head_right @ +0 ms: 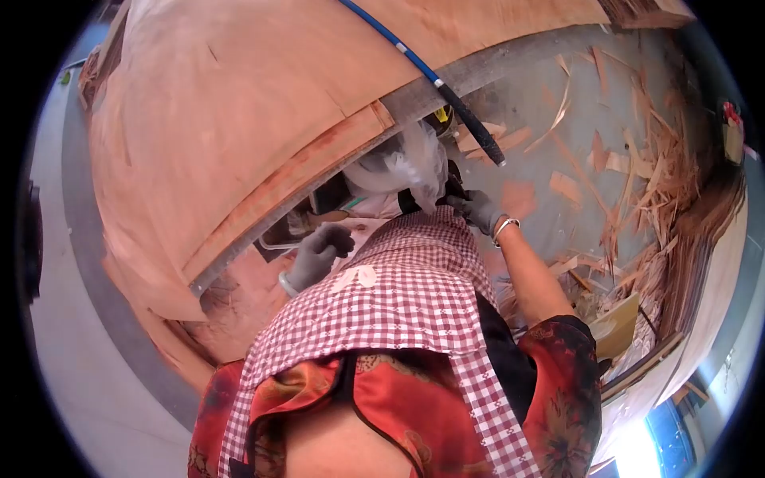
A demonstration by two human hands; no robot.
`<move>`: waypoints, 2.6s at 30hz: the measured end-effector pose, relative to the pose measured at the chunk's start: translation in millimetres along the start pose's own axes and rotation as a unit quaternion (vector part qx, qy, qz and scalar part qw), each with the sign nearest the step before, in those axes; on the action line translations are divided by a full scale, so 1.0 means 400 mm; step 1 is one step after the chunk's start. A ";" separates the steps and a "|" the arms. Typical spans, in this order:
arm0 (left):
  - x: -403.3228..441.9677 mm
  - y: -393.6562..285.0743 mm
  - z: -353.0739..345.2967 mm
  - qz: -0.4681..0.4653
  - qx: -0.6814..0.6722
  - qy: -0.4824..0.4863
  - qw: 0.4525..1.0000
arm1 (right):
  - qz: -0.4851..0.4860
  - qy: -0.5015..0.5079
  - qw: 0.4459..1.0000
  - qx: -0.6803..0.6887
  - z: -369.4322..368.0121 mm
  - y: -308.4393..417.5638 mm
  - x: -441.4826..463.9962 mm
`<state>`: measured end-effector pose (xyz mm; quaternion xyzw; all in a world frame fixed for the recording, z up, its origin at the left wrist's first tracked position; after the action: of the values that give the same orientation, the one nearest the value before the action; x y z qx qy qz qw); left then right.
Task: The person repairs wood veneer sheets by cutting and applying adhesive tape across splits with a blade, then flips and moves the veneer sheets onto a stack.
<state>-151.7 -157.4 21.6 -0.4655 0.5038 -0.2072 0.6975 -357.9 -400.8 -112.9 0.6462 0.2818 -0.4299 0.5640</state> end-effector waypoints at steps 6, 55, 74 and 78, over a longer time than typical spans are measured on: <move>0.050 -0.029 -0.057 -0.005 0.020 0.065 0.998 | 0.060 0.014 0.995 0.075 -0.056 -0.063 0.061; 0.225 -0.465 -0.190 -0.259 0.084 0.103 0.957 | 0.582 0.100 0.798 0.121 0.216 0.738 -0.633; 0.146 -0.144 -0.142 -0.034 -0.175 0.150 0.973 | 0.420 -0.481 0.752 -0.168 0.801 0.700 -0.689; 0.087 -0.119 -0.151 0.030 -0.156 0.123 0.980 | 0.334 -0.143 0.891 -0.274 0.257 0.761 -0.456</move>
<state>-183.3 -233.3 41.0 -0.5239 0.6258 -0.1611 0.5549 -209.9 -540.8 195.2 0.4540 0.0722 -0.2096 0.8630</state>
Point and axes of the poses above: each hand's wrist, its own x-axis towards the middle knuckle, its own z-axis out of the back of the hand, y = z × x, the point moved 7 cm from there along x, towards the middle knuckle
